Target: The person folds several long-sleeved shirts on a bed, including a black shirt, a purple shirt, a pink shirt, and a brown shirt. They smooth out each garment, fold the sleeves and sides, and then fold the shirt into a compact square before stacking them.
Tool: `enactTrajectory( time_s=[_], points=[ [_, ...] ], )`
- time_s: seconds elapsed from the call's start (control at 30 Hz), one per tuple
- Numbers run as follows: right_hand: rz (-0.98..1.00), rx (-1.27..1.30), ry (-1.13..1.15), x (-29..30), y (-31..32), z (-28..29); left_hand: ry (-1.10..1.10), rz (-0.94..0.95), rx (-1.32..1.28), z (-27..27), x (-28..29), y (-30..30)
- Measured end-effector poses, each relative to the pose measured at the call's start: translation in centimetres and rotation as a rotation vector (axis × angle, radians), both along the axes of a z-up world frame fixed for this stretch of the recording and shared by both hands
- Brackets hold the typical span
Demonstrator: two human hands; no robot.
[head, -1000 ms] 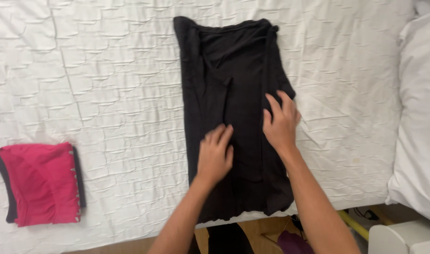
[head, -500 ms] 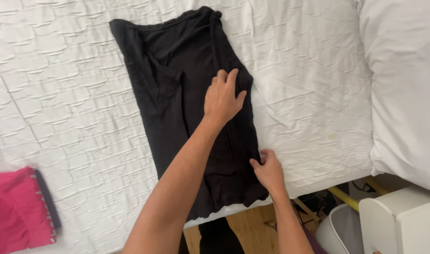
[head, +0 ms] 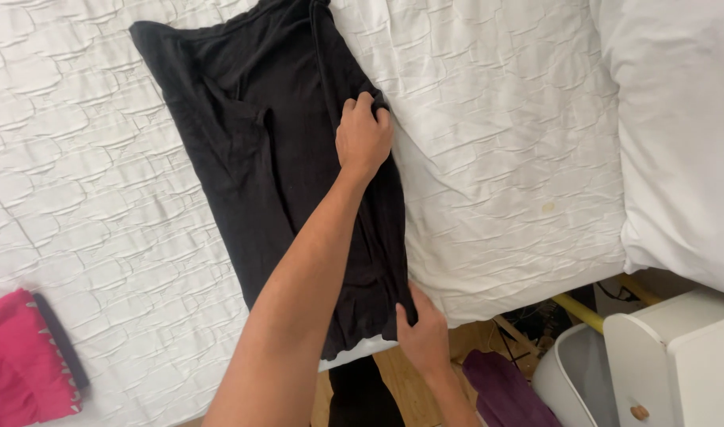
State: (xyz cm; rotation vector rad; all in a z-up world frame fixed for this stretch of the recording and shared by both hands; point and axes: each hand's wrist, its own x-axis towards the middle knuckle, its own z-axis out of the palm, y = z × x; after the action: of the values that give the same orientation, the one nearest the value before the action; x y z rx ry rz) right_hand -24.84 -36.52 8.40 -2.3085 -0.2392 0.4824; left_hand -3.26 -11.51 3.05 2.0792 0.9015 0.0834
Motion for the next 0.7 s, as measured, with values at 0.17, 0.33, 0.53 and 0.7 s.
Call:
enactTrajectory(
  time_s=[0.17, 0.33, 0.53, 0.7],
  points=[
    [0.135, -0.171, -0.054, -3.3, 2.8, 2.0, -0.293, 0.249, -0.362, -0.5, -2.4, 3.4],
    [0.377, -0.194, 0.005, -6.4, 6.1, 2.5, -0.626, 0.528, -0.837, -1.0, -7.2, 8.9],
    [0.657, -0.214, 0.146, -8.3, 8.7, 0.8, -0.649, 0.879, -1.127, -1.1, -13.0, 13.3],
    [0.669, -0.159, 0.154, -9.1, 9.2, 0.3, -0.416, 0.76, -0.988, -1.7, -14.6, 15.1]
  ],
)
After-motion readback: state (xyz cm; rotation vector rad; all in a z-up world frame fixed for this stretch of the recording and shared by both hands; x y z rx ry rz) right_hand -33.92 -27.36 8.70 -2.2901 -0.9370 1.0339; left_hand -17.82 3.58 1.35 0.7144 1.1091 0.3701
